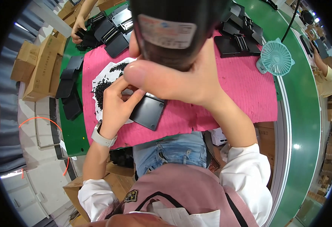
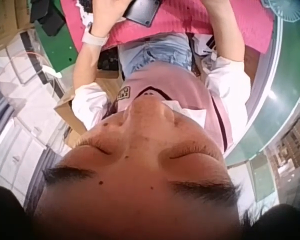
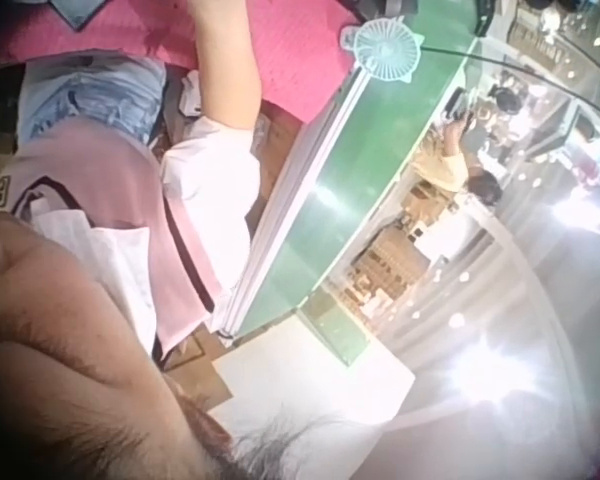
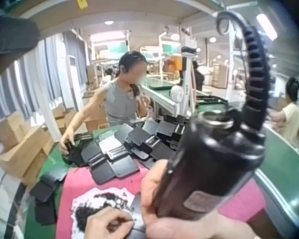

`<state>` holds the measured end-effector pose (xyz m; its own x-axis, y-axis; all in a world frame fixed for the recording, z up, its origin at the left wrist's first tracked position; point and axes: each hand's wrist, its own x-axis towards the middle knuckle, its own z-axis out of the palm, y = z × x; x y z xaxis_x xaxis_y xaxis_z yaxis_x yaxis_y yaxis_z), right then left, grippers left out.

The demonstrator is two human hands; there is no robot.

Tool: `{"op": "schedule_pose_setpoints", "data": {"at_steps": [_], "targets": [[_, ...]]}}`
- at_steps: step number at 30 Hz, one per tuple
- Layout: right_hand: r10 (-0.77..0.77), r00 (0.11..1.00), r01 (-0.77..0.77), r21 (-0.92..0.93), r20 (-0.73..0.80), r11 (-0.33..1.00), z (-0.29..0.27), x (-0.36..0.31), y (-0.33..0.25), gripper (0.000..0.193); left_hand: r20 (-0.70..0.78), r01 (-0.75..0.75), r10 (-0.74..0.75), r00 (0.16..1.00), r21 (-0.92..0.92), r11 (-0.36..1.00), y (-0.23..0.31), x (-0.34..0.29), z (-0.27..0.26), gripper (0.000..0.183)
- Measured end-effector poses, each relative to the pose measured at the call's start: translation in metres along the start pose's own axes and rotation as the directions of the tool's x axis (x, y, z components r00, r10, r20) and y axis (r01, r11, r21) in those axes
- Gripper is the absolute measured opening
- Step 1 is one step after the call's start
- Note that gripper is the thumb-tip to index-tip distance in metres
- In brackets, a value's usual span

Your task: Assemble small black plastic components by placing them together and securing them with an electric screwdriver.

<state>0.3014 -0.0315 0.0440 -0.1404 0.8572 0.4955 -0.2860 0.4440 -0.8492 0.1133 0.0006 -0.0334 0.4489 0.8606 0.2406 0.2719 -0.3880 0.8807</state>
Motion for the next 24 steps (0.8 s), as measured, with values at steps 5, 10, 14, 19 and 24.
{"op": "schedule_pose_setpoints", "data": {"at_steps": [5,10,14,19,24], "targets": [[0.003,0.999,-0.003,-0.001,0.034,1.0,0.0,0.003,0.003,0.044,-0.012,-0.01,0.01,1.0,0.001,1.0,0.005,-0.001,0.001,0.009],[0.007,0.998,-0.008,0.005,0.061,1.0,-0.001,0.004,0.008,0.043,-0.003,-0.012,0.012,1.0,0.031,0.999,0.006,-0.002,0.001,0.009],[0.008,0.997,-0.009,0.009,0.079,1.0,-0.002,0.005,0.011,0.042,-0.017,-0.021,0.022,1.0,0.046,0.999,0.007,-0.001,0.002,0.008],[0.033,0.998,-0.032,-0.016,0.046,0.999,0.0,0.004,0.01,0.043,-0.023,-0.039,0.04,0.999,0.047,0.998,0.006,0.0,0.003,0.008],[-0.051,0.998,0.051,0.002,0.021,0.999,0.011,-0.004,0.014,0.044,-0.038,-0.139,0.145,0.989,0.12,0.983,0.006,-0.001,-0.001,0.006]]}}
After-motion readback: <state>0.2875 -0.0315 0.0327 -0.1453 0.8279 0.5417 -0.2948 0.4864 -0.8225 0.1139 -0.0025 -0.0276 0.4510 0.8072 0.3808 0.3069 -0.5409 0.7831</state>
